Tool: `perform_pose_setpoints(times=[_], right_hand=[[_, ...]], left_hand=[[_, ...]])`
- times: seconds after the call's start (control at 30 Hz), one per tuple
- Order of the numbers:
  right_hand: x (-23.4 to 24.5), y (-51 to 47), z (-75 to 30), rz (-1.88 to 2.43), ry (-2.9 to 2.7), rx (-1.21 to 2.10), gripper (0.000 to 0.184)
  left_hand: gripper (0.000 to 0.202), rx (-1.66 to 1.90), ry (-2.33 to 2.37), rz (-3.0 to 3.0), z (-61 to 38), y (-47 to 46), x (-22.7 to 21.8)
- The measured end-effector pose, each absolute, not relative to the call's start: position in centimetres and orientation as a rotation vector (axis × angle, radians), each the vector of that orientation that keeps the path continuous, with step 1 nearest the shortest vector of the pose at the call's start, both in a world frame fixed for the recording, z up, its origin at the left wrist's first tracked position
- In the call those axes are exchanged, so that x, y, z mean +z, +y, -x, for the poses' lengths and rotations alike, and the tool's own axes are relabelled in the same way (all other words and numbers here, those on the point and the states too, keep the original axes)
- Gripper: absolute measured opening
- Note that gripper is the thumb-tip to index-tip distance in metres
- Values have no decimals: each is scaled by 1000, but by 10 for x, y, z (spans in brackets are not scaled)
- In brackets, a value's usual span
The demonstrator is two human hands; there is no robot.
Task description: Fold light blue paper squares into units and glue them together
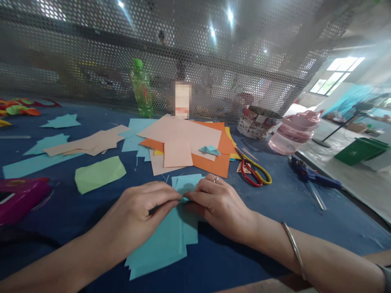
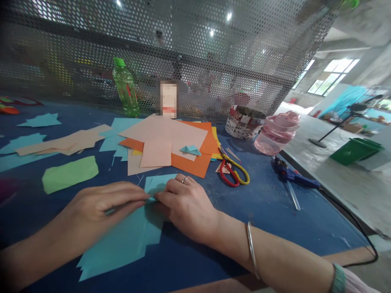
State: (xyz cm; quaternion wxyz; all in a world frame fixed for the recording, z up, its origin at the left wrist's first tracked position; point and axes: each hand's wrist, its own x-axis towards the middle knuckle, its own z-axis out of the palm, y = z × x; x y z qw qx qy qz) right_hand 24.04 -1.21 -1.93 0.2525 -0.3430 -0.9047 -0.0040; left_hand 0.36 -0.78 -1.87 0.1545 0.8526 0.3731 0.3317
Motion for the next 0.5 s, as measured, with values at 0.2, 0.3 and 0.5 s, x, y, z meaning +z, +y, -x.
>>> perform_pose_setpoints(times=[0.2, 0.3, 0.5], right_hand=[[-18, -10, -241, 997, -2437, 25, 14], [-17, -9, -241, 1020, -2377, 142, 9], [-17, -9, -241, 1023, -2355, 248, 8]], left_hand=[[27, 936, 1148, -2458, -3, -7, -10], [26, 909, 1189, -2433, -1, -7, -8], [24, 913, 1195, -2416, 0, -6, -8]])
